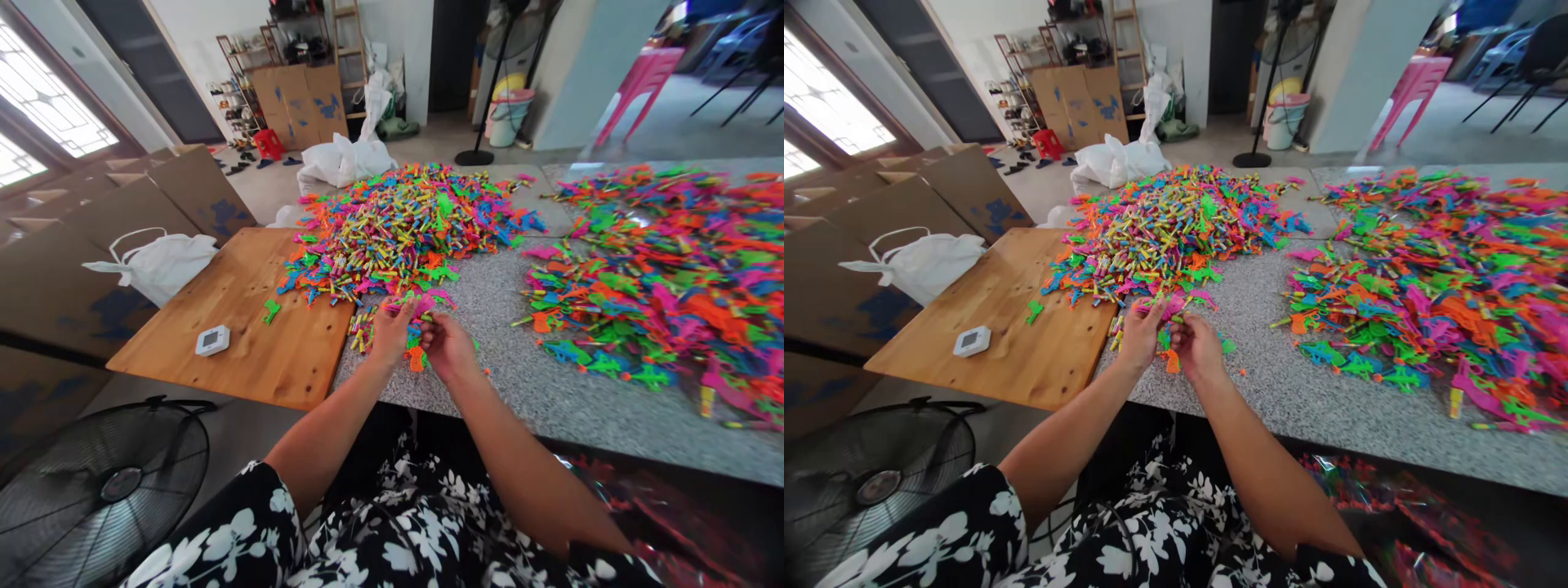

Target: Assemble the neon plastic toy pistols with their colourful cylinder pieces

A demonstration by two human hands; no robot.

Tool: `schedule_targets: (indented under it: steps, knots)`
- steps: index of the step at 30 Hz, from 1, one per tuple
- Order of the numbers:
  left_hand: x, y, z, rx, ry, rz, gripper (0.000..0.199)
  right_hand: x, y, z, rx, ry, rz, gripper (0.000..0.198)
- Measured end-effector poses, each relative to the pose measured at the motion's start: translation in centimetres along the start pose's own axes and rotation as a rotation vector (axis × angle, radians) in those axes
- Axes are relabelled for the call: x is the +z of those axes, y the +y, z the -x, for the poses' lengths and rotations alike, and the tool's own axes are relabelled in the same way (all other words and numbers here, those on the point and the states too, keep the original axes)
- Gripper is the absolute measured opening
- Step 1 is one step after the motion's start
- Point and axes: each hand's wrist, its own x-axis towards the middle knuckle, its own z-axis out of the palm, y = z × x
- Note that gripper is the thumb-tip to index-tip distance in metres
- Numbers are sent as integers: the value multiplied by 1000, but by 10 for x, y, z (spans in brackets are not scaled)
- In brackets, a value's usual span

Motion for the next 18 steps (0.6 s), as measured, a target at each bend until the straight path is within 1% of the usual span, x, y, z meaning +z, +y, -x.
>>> schedule_targets:
  steps: [3, 5, 7, 9, 11, 12, 13, 14, 15, 16, 18]
  knots:
    - [5, -13, 3, -157, -81, 87, 49, -6, 10, 3, -186, 39, 43, 24]
    - [5, -20, 5, -212, -106, 77, 50, -16, 8, 2, -217, 60, 111, 25]
    - [0, -24, 3, -206, -114, -38, 46, -34, -9, -5, -227, 121, 150, 23]
    - [-9, -25, -3, -148, -121, -275, 37, -57, -38, -17, -295, 248, 103, 19]
    - [-18, -22, -9, -33, -157, -618, 23, -80, -69, -30, -390, 387, -33, 15]
    - [-20, -21, -12, 43, -201, -808, 16, -89, -81, -37, -421, 423, -61, 14]
    - [-21, -20, -13, 120, -265, -995, 13, -95, -90, -44, -439, 456, -42, 14]
    - [-20, -19, -13, 189, -335, -1166, 12, -99, -94, -50, -430, 463, 26, 14]
    - [-18, -20, -12, 248, -399, -1316, 16, -99, -93, -56, -402, 439, 145, 15]
    - [-14, -21, -9, 295, -458, -1441, 23, -96, -89, -61, -356, 389, 305, 16]
    - [-5, -26, 0, 352, -551, -1610, 38, -85, -72, -72, -242, 224, 710, 15]
